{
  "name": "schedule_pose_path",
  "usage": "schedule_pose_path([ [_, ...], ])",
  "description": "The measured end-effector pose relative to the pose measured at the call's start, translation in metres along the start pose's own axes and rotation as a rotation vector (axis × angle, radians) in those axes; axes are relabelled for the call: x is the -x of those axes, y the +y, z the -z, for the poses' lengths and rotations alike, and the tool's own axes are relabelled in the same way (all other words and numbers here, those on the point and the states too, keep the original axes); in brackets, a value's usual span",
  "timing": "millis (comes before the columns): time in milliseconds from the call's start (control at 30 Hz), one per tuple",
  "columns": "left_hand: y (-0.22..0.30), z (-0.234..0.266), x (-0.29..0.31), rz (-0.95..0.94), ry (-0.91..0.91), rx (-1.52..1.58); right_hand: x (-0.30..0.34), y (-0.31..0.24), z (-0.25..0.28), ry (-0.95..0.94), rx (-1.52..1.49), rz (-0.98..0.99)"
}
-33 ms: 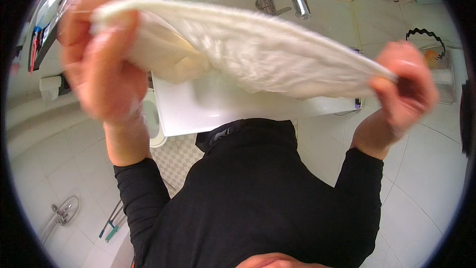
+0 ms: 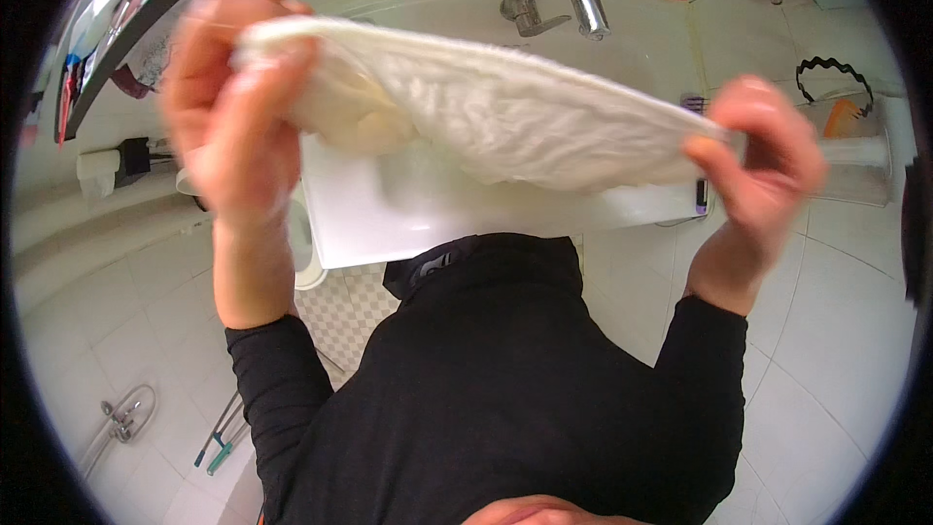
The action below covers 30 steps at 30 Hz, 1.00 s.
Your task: The person washes two small cloths by hand in a bathroom sink. They wet the cloths under running water, rub them together, rinse, and wring out excess water repeatedly. The cloths are handled one at a time and then together, with water running throughout.
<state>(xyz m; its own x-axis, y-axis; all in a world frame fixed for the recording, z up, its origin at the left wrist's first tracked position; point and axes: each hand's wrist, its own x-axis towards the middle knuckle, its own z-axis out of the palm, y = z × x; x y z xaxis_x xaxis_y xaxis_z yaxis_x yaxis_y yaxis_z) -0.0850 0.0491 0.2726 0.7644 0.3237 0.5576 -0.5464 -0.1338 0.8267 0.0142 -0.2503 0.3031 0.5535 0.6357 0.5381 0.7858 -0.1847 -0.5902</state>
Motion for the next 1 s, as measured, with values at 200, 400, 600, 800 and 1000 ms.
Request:
schedule_pose_path([
  [200, -0.116, 0.008, 0.068, 0.474, -0.33, -0.344, 0.06, 0.101, -0.074, -0.574, -0.011, -0.548],
  [400, -0.235, -0.001, 0.157, 0.43, -0.71, -0.789, 0.158, 0.174, -0.18, -0.805, 0.54, -0.811],
  [600, -0.265, -0.024, 0.193, 0.431, -0.903, -1.102, 0.199, 0.196, -0.259, -0.688, 0.617, -0.835],
  [800, -0.296, -0.035, 0.184, 0.448, -0.845, -1.166, 0.189, 0.229, -0.27, -0.674, 0.632, -0.73],
  [1000, -0.324, -0.022, 0.154, 0.722, -0.786, -0.917, 0.167, 0.277, -0.227, -0.731, 0.193, -0.819],
])
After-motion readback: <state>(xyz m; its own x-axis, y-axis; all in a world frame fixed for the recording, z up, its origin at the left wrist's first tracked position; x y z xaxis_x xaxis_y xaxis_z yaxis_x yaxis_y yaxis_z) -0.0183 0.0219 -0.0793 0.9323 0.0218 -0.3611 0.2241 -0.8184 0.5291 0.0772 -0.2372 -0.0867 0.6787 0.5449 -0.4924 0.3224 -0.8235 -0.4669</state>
